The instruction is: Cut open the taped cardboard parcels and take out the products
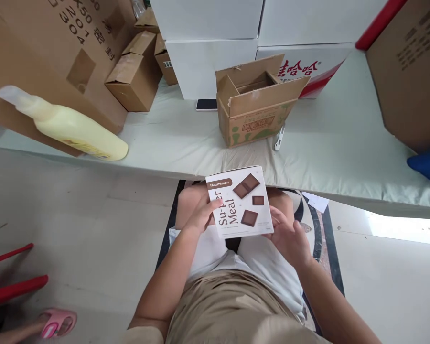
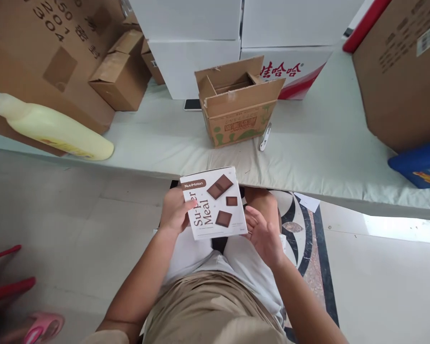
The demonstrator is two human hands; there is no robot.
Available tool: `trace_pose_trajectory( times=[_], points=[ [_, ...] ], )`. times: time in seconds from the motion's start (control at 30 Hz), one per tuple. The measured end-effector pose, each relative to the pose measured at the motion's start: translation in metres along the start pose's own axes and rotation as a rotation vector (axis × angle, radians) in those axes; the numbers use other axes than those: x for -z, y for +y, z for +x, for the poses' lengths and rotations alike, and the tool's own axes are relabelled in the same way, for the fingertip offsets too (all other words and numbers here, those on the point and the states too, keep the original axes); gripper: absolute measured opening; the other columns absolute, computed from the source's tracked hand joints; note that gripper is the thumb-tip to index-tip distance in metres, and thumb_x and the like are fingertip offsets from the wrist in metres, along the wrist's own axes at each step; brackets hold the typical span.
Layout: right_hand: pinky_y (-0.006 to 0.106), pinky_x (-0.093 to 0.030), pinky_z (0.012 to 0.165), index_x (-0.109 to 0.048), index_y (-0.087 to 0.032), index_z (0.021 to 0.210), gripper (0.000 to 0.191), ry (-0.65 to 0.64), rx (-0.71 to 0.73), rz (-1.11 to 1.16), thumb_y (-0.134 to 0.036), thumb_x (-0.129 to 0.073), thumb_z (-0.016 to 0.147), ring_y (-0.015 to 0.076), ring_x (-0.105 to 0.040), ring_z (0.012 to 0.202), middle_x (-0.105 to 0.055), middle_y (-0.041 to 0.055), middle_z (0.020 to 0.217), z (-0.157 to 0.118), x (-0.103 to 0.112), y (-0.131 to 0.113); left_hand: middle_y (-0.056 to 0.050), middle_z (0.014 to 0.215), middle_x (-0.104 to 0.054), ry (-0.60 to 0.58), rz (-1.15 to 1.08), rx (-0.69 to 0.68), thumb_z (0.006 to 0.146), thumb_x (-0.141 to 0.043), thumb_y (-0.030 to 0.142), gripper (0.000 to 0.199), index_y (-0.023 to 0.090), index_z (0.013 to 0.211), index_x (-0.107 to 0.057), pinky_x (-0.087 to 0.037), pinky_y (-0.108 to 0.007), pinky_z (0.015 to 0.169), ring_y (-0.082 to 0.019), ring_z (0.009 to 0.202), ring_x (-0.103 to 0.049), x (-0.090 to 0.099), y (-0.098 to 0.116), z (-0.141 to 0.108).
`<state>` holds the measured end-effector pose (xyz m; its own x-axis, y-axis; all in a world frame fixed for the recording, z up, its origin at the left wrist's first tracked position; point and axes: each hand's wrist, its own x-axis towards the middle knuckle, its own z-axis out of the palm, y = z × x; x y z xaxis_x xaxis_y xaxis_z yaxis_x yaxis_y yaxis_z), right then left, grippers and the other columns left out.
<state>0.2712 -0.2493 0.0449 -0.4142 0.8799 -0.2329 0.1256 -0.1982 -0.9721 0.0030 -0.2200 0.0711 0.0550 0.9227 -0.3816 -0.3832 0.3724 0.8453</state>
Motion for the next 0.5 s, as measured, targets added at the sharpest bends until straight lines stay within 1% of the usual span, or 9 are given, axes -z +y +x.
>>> trace_pose_trajectory(
  times=[0.07, 0.1, 0.13, 0.17, 0.27, 0.33, 0.37, 0.43, 0.5],
  points=[
    [0.056, -0.06, 0.096, -0.031, -0.031, 0.162, 0.09, -0.038, -0.018, 0.089, -0.088, -0.034, 0.092, 0.0342, -0.07, 0.121, -0.069, 0.0152, 0.134, 0.009, 0.001, 0.0, -0.01, 0.1, -0.082, 0.033, 0.067, -0.042, 0.07, -0.089, 0.051, 0.048, 0.018, 0.103, -0.076, -0.058, -0.038, 0.083, -0.032, 0.097, -0.076, 0.006, 0.007, 0.01],
    [0.056, -0.058, 0.101, -0.027, -0.031, 0.163, 0.092, -0.046, -0.037, 0.069, -0.084, -0.048, 0.09, 0.0339, -0.068, 0.124, -0.069, 0.0149, 0.134, 0.015, -0.001, -0.001, -0.009, 0.103, -0.082, 0.044, 0.099, -0.055, 0.072, -0.088, 0.051, 0.048, 0.019, 0.106, -0.075, -0.058, -0.038, 0.084, -0.031, 0.099, -0.075, 0.009, 0.009, 0.014],
    [0.056, -0.055, 0.107, -0.025, -0.03, 0.164, 0.093, -0.044, -0.06, 0.035, -0.078, -0.055, 0.09, 0.0336, -0.066, 0.128, -0.068, 0.0151, 0.134, 0.023, -0.005, -0.004, -0.01, 0.107, -0.081, 0.05, 0.128, -0.069, 0.074, -0.086, 0.052, 0.05, 0.019, 0.11, -0.075, -0.057, -0.039, 0.087, -0.032, 0.102, -0.075, 0.011, 0.01, 0.017],
    [0.056, -0.053, 0.111, -0.024, -0.028, 0.165, 0.092, -0.033, -0.082, 0.005, -0.074, -0.057, 0.092, 0.0337, -0.063, 0.132, -0.067, 0.0157, 0.136, 0.031, -0.009, -0.006, -0.01, 0.113, -0.08, 0.042, 0.159, -0.086, 0.076, -0.085, 0.053, 0.052, 0.02, 0.114, -0.074, -0.057, -0.041, 0.091, -0.033, 0.108, -0.074, 0.013, 0.011, 0.018],
    [0.056, -0.048, 0.118, -0.025, -0.028, 0.165, 0.082, 0.023, -0.086, -0.031, -0.07, -0.047, 0.098, 0.0337, -0.054, 0.144, -0.058, 0.0156, 0.152, 0.057, -0.026, -0.011, -0.012, 0.126, -0.077, -0.008, 0.263, -0.164, 0.074, -0.089, 0.049, 0.062, 0.021, 0.126, -0.07, -0.055, -0.044, 0.101, -0.036, 0.125, -0.068, 0.023, 0.012, 0.012],
    [0.055, -0.048, 0.119, -0.027, -0.029, 0.165, 0.076, 0.033, -0.034, -0.055, -0.066, -0.043, 0.101, 0.0335, -0.051, 0.147, -0.052, 0.0142, 0.159, 0.078, -0.036, -0.013, -0.012, 0.126, -0.077, 0.003, 0.311, -0.2, 0.073, -0.09, 0.047, 0.063, 0.023, 0.127, -0.069, -0.055, -0.045, 0.102, -0.037, 0.129, -0.065, 0.032, 0.016, 0.006],
    [0.055, -0.049, 0.118, -0.028, -0.028, 0.165, 0.074, 0.031, 0.005, -0.085, -0.064, -0.041, 0.102, 0.0336, -0.052, 0.145, -0.053, 0.0145, 0.158, 0.092, -0.041, -0.016, -0.011, 0.122, -0.077, 0.037, 0.32, -0.213, 0.075, -0.089, 0.048, 0.059, 0.024, 0.126, -0.069, -0.056, -0.044, 0.099, -0.037, 0.127, -0.066, 0.038, 0.021, 0.006],
    [0.055, -0.053, 0.11, -0.026, -0.026, 0.167, 0.072, 0.022, 0.11, -0.191, -0.06, -0.038, 0.104, 0.0339, -0.059, 0.135, -0.059, 0.0164, 0.149, 0.131, -0.051, -0.03, -0.011, 0.109, -0.079, 0.131, 0.302, -0.229, 0.079, -0.084, 0.053, 0.051, 0.024, 0.12, -0.07, -0.058, -0.041, 0.089, -0.035, 0.119, -0.069, 0.049, 0.041, 0.016],
    [0.051, -0.058, 0.098, -0.019, -0.024, 0.169, 0.074, 0.017, 0.245, -0.376, -0.057, -0.035, 0.104, 0.032, -0.065, 0.119, -0.066, 0.0161, 0.135, 0.185, -0.066, -0.059, -0.009, 0.093, -0.076, 0.227, 0.255, -0.244, 0.079, -0.082, 0.059, 0.051, 0.023, 0.113, -0.07, -0.055, -0.036, 0.073, -0.031, 0.102, -0.072, 0.06, 0.079, 0.042]
  ],
)
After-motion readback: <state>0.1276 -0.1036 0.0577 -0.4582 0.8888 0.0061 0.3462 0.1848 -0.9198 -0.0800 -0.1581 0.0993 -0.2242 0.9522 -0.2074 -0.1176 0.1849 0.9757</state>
